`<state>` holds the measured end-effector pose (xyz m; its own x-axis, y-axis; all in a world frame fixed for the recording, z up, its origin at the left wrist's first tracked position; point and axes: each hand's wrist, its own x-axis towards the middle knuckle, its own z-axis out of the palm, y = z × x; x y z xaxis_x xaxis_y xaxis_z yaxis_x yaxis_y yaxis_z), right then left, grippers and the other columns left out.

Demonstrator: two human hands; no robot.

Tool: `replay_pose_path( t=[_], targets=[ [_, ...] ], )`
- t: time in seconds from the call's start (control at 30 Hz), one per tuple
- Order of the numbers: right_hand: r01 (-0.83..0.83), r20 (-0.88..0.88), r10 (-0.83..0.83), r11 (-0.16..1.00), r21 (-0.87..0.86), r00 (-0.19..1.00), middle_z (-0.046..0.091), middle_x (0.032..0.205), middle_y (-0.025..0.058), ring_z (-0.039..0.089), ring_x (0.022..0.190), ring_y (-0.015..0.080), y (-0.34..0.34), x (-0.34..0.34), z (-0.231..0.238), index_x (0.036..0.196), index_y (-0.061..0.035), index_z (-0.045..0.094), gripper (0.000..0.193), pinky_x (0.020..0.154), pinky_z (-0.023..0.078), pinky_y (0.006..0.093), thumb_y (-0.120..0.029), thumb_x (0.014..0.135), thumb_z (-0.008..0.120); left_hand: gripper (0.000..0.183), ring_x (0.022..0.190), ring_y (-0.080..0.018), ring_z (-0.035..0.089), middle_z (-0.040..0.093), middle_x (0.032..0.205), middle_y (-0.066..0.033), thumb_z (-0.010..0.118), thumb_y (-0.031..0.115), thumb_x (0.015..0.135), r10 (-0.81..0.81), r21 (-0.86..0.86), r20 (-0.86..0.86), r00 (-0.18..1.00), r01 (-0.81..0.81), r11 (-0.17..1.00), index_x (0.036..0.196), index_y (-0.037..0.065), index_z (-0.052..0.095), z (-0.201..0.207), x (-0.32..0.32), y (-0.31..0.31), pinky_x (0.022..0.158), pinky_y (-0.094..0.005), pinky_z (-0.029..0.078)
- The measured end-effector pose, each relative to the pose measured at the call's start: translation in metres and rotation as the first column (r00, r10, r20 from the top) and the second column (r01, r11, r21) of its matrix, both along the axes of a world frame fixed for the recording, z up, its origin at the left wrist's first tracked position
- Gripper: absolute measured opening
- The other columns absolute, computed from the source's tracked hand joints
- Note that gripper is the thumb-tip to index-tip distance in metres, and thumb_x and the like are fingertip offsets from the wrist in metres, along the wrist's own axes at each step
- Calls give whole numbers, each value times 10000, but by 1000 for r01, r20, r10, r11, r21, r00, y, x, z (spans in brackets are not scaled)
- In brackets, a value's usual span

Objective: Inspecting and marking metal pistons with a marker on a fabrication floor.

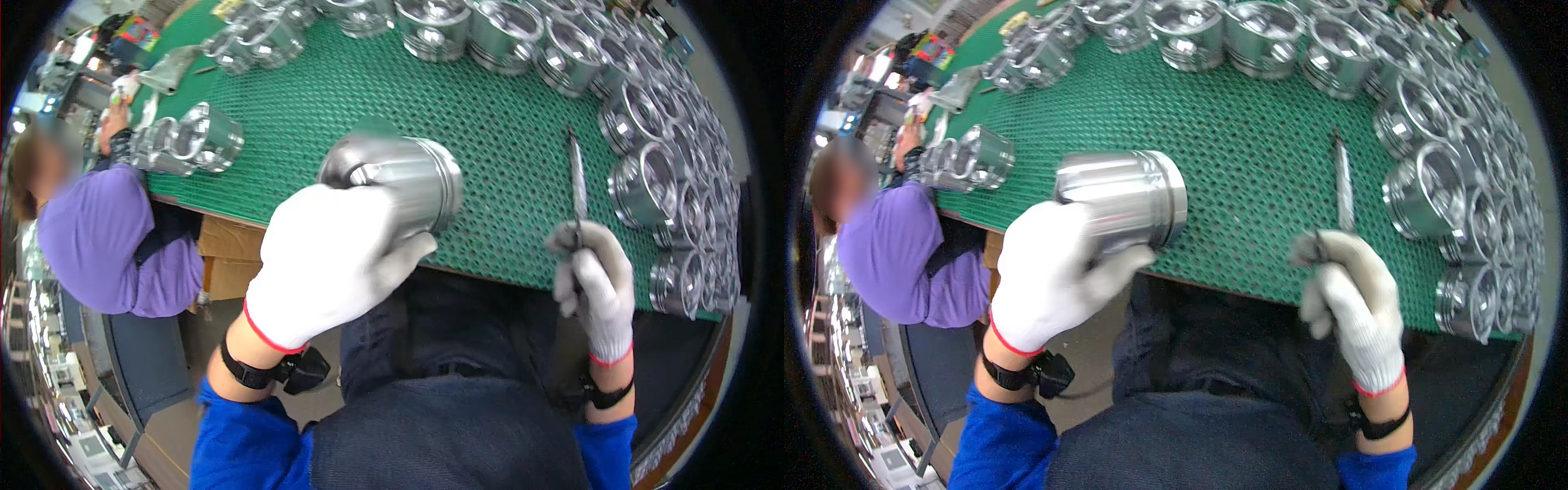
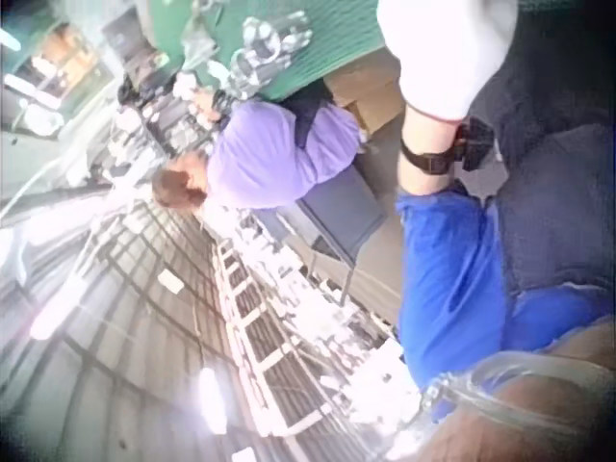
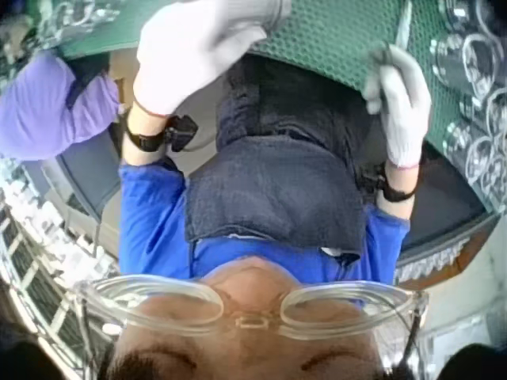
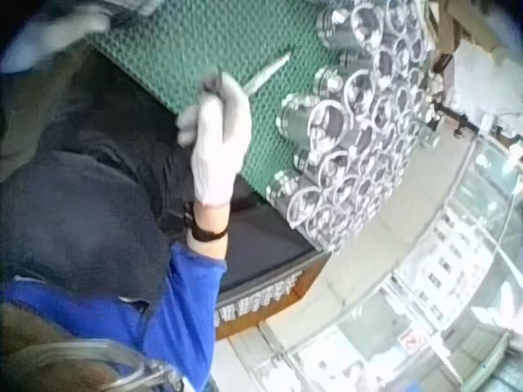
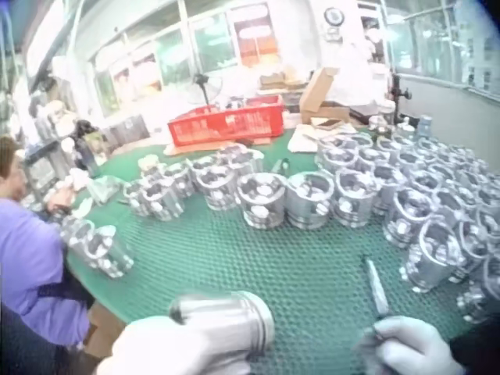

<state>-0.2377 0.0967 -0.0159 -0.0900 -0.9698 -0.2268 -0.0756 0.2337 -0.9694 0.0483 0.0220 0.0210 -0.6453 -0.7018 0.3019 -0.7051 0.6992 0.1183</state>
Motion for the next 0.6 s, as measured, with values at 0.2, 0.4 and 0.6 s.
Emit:
replay_pose_path(
  t=[0.2, 0.4, 0.6],
  targets=[
    [-159, 351, 148, 987, 3, 925, 669, 942, 178, 583, 529, 112, 6, -9, 9, 1268, 38, 534, 371, 412, 442, 217, -184, 971, 506, 374, 1205, -478, 513, 556, 1285, -215, 793, 292, 695, -97, 88, -135, 986, 109, 990, 936, 62, 624, -18, 21, -25, 973, -527, 454],
    [-468, -548, 232, 814, -343, 804, 605, 776, 57, 576, 567, 146, -36, 16, 5, 1298, -102, 602, 404, 494, 457, 276, -44, 900, 561, 108, 1076, -338, 586, 525, 1299, -208, 654, 108, 848, -81, 93, -551, 831, 157, 983, 904, 21, 625, -23, -4, -32, 909, -404, 491],
    [-671, -884, -196, 587, -453, 425, 560, 753, 26, 589, 615, 179, -71, 25, -9, 1188, -146, 642, 404, 535, 499, 310, -110, 787, 606, 107, 721, -253, 541, 581, 830, -120, 658, 101, 832, -94, 89, -513, 853, 162, 983, 840, 2, 619, -23, -20, -58, 659, -351, 452]
  ],
)
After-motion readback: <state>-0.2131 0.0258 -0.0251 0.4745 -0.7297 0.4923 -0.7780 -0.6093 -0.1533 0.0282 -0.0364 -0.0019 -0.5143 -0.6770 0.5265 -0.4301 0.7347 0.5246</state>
